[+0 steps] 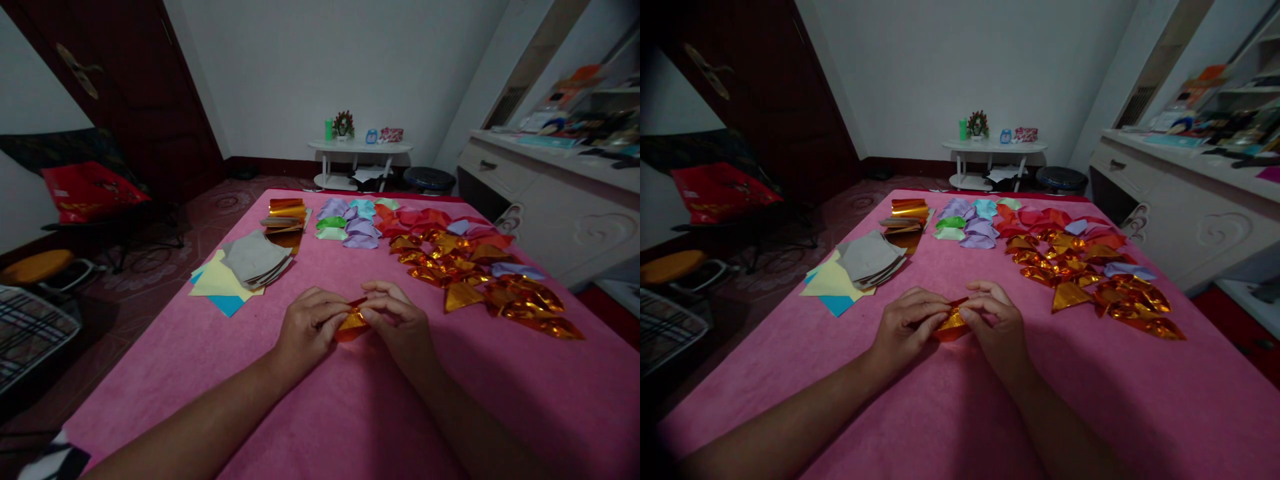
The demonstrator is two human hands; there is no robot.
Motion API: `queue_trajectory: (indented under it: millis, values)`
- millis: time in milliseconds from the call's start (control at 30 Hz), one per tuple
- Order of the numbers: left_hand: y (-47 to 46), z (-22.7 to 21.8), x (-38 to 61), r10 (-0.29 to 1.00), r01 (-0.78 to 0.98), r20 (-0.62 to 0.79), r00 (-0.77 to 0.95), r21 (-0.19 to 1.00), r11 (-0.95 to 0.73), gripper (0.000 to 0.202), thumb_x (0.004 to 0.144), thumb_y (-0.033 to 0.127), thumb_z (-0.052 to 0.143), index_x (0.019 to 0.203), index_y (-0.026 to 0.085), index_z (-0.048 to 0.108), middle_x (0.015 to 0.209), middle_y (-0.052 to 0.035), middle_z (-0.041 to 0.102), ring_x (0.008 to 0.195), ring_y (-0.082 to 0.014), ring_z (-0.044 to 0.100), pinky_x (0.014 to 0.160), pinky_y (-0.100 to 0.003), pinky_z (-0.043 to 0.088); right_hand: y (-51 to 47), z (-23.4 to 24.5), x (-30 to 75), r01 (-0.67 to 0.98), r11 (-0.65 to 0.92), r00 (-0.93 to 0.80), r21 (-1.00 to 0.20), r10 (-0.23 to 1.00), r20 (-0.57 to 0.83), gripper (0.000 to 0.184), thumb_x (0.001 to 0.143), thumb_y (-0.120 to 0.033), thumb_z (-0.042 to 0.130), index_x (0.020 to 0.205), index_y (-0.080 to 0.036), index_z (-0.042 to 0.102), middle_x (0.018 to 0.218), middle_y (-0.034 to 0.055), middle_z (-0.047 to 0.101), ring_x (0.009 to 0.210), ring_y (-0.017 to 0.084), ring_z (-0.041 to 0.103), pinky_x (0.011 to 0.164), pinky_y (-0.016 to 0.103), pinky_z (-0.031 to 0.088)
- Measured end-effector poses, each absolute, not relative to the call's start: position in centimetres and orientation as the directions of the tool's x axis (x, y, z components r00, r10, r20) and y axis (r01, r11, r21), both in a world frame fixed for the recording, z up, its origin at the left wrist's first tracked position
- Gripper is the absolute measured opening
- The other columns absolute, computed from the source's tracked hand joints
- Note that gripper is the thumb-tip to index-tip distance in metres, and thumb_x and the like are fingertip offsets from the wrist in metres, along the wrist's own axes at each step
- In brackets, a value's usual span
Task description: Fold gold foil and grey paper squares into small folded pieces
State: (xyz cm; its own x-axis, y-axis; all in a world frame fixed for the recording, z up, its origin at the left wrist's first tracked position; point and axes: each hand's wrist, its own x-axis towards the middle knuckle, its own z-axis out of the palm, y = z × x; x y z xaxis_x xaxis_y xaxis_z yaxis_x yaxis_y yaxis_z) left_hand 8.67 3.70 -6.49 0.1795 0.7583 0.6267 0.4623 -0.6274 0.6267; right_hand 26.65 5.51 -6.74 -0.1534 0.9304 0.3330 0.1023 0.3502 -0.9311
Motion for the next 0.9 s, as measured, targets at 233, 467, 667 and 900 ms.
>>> queue_trajectory:
  millis: [233,467,667,900]
  values:
    - [3.63,-6.32,8.75,0.761,0.436,0.624,0.176,0.644,-0.628,0.014,0.080,0.010,0.062,0.084,0.018,0.073,0.084,-0.0053,0.072,0.077,-0.0151,0.064,0.071,-0.028,0.051,5.37,-6.65,26.66,0.109,0.357,-0.121,-0.928,0.931,0.344,0.005,0.074,-0.018,0.068,0.072,-0.021,0.072,0.101,0.0068,0.063,0.094,0.019,0.061,0.076,0.027,0.051]
    - [3.47,-6.29,8.87,0.777,0.439,0.610,0.158,0.661,-0.609,0.010,0.079,0.012,0.065,0.079,0.018,0.073,0.079,-0.0053,0.072,0.073,-0.0151,0.063,0.068,-0.028,0.052,5.22,-6.75,26.53,0.089,0.377,-0.114,-0.922,0.924,0.366,0.008,0.074,-0.016,0.069,0.070,-0.022,0.071,0.075,0.0017,0.069,0.075,0.015,0.064,0.069,0.025,0.050]
    - [3.46,-6.30,8.88,0.782,0.443,0.605,0.148,0.666,-0.600,0.010,0.078,0.011,0.065,0.078,0.017,0.073,0.076,-0.0052,0.071,0.070,-0.0148,0.063,0.066,-0.027,0.051,5.24,-7.24,26.58,0.091,0.266,-0.086,-0.960,0.962,0.259,0.002,0.072,-0.019,0.071,0.072,-0.020,0.069,0.075,0.0013,0.069,0.072,0.015,0.063,0.066,0.024,0.050]
    - [3.23,-6.09,9.01,0.784,0.454,0.603,0.146,0.664,-0.595,0.009,0.078,0.013,0.064,0.077,0.017,0.072,0.075,-0.0057,0.070,0.069,-0.0149,0.063,0.065,-0.027,0.052,5.01,-6.57,26.16,0.173,0.221,-0.116,-0.960,0.972,0.203,0.007,0.069,-0.021,0.071,0.076,-0.019,0.068,0.069,-0.0008,0.067,0.064,0.014,0.062,0.057,0.021,0.049]
